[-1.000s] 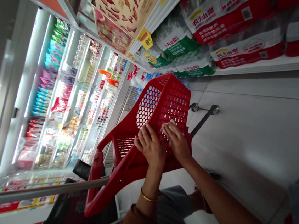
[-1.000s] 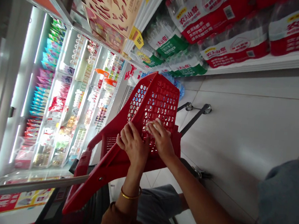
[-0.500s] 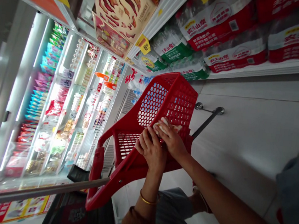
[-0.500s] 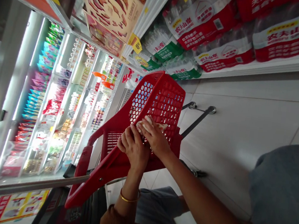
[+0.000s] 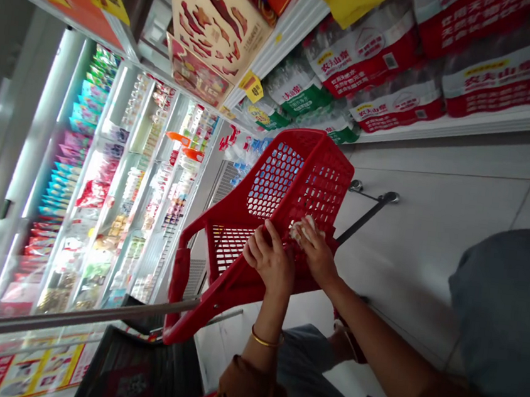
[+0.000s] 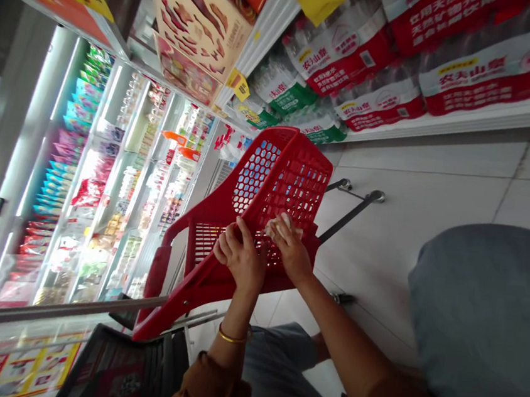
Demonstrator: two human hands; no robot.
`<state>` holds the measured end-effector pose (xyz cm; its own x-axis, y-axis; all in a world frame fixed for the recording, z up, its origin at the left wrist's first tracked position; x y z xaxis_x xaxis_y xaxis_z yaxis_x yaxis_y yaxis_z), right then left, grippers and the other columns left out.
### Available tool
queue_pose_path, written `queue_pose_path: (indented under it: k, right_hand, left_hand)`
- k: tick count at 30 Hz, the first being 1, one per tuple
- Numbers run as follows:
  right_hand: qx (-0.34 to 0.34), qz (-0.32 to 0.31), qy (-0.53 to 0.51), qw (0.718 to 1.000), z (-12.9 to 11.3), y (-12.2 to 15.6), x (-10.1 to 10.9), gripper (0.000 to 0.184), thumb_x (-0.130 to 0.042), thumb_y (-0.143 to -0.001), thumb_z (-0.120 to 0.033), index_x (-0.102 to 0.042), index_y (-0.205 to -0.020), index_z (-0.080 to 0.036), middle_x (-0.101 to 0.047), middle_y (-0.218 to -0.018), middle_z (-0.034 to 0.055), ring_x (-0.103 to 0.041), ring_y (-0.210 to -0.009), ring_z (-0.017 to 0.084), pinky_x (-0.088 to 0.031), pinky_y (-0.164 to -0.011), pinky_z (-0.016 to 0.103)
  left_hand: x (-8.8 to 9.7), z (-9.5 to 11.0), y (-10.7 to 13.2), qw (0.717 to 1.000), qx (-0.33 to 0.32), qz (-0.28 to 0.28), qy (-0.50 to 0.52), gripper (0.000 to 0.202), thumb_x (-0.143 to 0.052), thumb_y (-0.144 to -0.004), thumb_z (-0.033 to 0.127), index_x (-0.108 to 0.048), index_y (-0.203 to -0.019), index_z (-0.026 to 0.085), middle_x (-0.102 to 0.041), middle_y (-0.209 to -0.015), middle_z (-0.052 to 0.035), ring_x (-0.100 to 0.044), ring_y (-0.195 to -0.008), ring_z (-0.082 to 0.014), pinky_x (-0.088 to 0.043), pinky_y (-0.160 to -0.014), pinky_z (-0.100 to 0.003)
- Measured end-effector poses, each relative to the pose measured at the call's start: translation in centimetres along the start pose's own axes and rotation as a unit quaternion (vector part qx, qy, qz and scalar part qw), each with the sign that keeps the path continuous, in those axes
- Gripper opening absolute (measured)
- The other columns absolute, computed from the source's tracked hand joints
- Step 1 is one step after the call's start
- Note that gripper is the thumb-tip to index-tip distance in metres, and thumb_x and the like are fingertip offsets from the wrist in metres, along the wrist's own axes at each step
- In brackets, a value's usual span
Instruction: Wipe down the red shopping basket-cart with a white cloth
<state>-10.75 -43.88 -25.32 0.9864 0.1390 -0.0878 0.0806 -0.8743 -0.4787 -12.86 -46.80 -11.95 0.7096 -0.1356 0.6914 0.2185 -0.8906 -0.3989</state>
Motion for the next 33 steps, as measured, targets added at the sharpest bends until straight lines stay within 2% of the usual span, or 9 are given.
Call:
queue_pose_path:
  k: [5, 9, 18, 21, 24, 27, 30, 33]
  right_hand:
    - [-0.040, -0.017, 0.001, 0.999, 0.2, 0.8, 0.4, 0.050, -0.033, -0.102, -0.020, -0.026, -0.149, -0.036, -0.032, -0.156, 0.0010, -0.021, -0.145, 0.019, -0.027, -0.119, 0.042]
    - [-0.047, -0.022, -0.030, 0.998, 0.2, 0.9, 0.7, 0.047, -0.033, -0.102, -0.021, -0.033, -0.146, -0.036, -0.034, -0.155, 0.0013, -0.023, -0.145, 0.018, -0.028, -0.118, 0.044]
    - [-0.055, -0.007, -0.087, 0.995, 0.6, 0.8, 0.4, 0.046, -0.037, -0.101, -0.023, -0.036, -0.144, -0.038, -0.038, -0.153, -0.0005, -0.027, -0.143, 0.018, -0.029, -0.117, 0.043]
    - [-0.060, 0.007, -0.110, 0.992, 0.3, 0.6, 0.6, 0.046, -0.040, -0.100, -0.024, -0.037, -0.144, -0.038, -0.038, -0.153, -0.0001, -0.026, -0.144, 0.019, -0.031, -0.117, 0.042]
    - [-0.066, 0.032, -0.114, 0.991, -0.2, 0.3, 0.8, 0.047, -0.041, -0.100, -0.024, -0.038, -0.144, -0.037, -0.039, -0.153, 0.0015, -0.028, -0.144, 0.019, -0.032, -0.117, 0.042]
    - [-0.061, 0.053, -0.119, 0.990, -1.1, -0.5, 1.1, 0.049, -0.041, -0.100, -0.022, -0.034, -0.146, -0.037, -0.036, -0.154, 0.0021, -0.028, -0.144, 0.019, -0.033, -0.117, 0.041]
    - [-0.042, 0.081, -0.119, 0.989, -2.0, -2.3, 1.6, 0.053, -0.040, -0.100, -0.021, -0.027, -0.148, -0.039, -0.033, -0.155, -0.0006, -0.028, -0.144, 0.019, -0.034, -0.117, 0.041]
    - [-0.012, 0.096, -0.110, 0.989, -2.7, -4.4, 2.0, 0.054, -0.041, -0.100, -0.020, -0.027, -0.147, -0.042, -0.030, -0.156, -0.0049, -0.026, -0.145, 0.019, -0.032, -0.119, 0.042]
  left_hand:
    - [0.3, -0.1, 0.1, 1.000, 0.004, -0.009, 0.004, 0.077, -0.065, -0.080, 0.032, -0.032, -0.147, 0.012, -0.045, -0.140, -0.0233, -0.041, -0.128, -0.0378, -0.029, -0.108, -0.059]
    - [0.6, -0.1, 0.2, 1.000, 0.007, -0.010, 0.013, 0.075, -0.063, -0.080, 0.030, -0.033, -0.147, 0.011, -0.046, -0.139, -0.0232, -0.041, -0.129, -0.0373, -0.031, -0.108, -0.058]
    - [1.4, -0.2, -0.1, 1.000, 0.005, -0.021, 0.005, 0.075, -0.062, -0.080, 0.026, -0.033, -0.147, 0.009, -0.048, -0.139, -0.0218, -0.045, -0.126, -0.0368, -0.034, -0.107, -0.056]
    - [2.0, 0.4, -0.8, 0.999, -0.017, -0.035, 0.006, 0.075, -0.060, -0.082, 0.026, -0.029, -0.148, 0.009, -0.042, -0.147, -0.0208, -0.041, -0.131, -0.0365, -0.031, -0.111, -0.057]
    - [2.2, 1.5, -2.3, 0.997, -0.073, -0.028, 0.017, 0.070, -0.053, -0.088, 0.029, -0.025, -0.149, 0.009, -0.038, -0.151, -0.0192, -0.031, -0.140, -0.0349, -0.024, -0.115, -0.056]
    - [1.6, 2.5, -3.5, 0.992, -0.116, -0.035, 0.030, 0.060, -0.041, -0.094, 0.025, -0.025, -0.149, 0.006, -0.041, -0.149, -0.0195, -0.037, -0.137, -0.0296, -0.031, -0.114, -0.048]
    - [0.8, 2.7, -4.0, 0.993, -0.108, -0.031, 0.027, 0.056, -0.038, -0.095, 0.021, -0.028, -0.148, 0.008, -0.044, -0.146, -0.0195, -0.042, -0.134, -0.0291, -0.038, -0.110, -0.046]
    - [0.3, 2.4, -3.7, 0.993, -0.112, -0.021, 0.031, 0.055, -0.038, -0.095, 0.020, -0.030, -0.148, 0.009, -0.042, -0.149, -0.0175, -0.040, -0.136, -0.0293, -0.037, -0.111, -0.047]
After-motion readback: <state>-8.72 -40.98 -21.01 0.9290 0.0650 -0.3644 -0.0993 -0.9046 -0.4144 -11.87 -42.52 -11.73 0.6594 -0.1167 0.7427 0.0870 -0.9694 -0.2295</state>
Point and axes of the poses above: each hand's wrist, its own y-axis away from the middle knuckle, its own x-axis out of the back of the hand, z = x × y, the point moved 4 cm from there along -y, towards the middle knuckle
